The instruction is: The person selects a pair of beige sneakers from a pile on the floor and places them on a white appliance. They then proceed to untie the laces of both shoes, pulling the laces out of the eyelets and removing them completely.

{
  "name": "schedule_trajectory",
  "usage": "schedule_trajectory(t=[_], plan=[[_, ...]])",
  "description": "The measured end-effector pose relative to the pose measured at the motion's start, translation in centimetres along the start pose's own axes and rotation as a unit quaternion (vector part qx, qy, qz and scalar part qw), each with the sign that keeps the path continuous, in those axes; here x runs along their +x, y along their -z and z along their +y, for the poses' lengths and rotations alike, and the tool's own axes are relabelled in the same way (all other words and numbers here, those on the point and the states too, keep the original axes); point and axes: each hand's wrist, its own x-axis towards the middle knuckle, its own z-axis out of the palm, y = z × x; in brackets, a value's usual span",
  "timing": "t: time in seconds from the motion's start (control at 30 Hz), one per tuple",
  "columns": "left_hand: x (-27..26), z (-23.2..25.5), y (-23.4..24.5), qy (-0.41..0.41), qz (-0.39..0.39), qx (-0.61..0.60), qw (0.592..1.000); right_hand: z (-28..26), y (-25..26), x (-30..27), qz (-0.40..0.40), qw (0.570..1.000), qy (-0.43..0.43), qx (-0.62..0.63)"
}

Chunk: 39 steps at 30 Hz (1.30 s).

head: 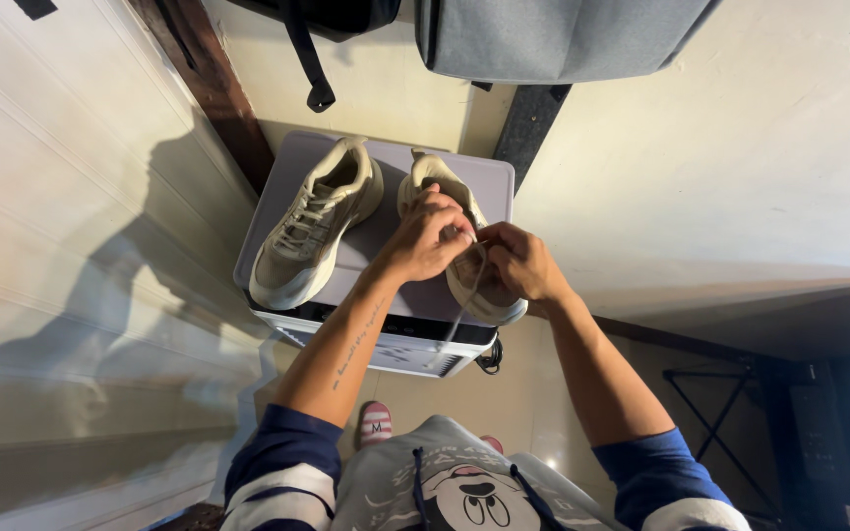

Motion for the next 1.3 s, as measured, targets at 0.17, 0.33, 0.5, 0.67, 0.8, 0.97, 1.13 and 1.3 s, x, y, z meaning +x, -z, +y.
schedule_trajectory(t=[0.17, 0.33, 0.5, 0.67, 0.8, 0.97, 1.13, 1.3], plan=[[0.7, -2.2, -1.0, -0.124, -0.005, 0.094, 0.988, 0.3, 0.3, -1.1, 0.008, 0.991, 0.113, -0.073], [3.1, 0.1, 2.4, 0.112, -0.011, -0.285, 0.952, -1.0, 1.8, -2.3, -0.017, 0.971, 0.201, -0.129], [4.6, 6.1, 7.7, 0.083, 0.008, -0.381, 0.921, -2.1, 3.2, -2.8, -0.039, 0.975, 0.164, -0.145], [5.0, 10.7, 11.4, 0.030, 0.021, -0.509, 0.860, -1.3, 1.6, -2.7, -0.038, 0.968, 0.227, -0.102], [3.1, 10.1, 17.1, 0.035, 0.054, -0.477, 0.877, -0.3, 1.0, -2.1, -0.011, 0.970, 0.215, -0.111], [4.4, 7.0, 17.6, 0.154, 0.097, -0.260, 0.948, -0.3, 0.0, -1.5, -0.001, 0.964, 0.235, -0.125], [7.4, 5.2, 12.1, 0.096, 0.014, 0.017, 0.995, -0.3, -0.8, -1.0, 0.019, 0.959, 0.243, -0.148], [7.4, 5.2, 6.7, 0.072, -0.088, 0.105, 0.988, 1.0, -0.6, 0.3, 0.021, 0.953, 0.266, -0.143]])
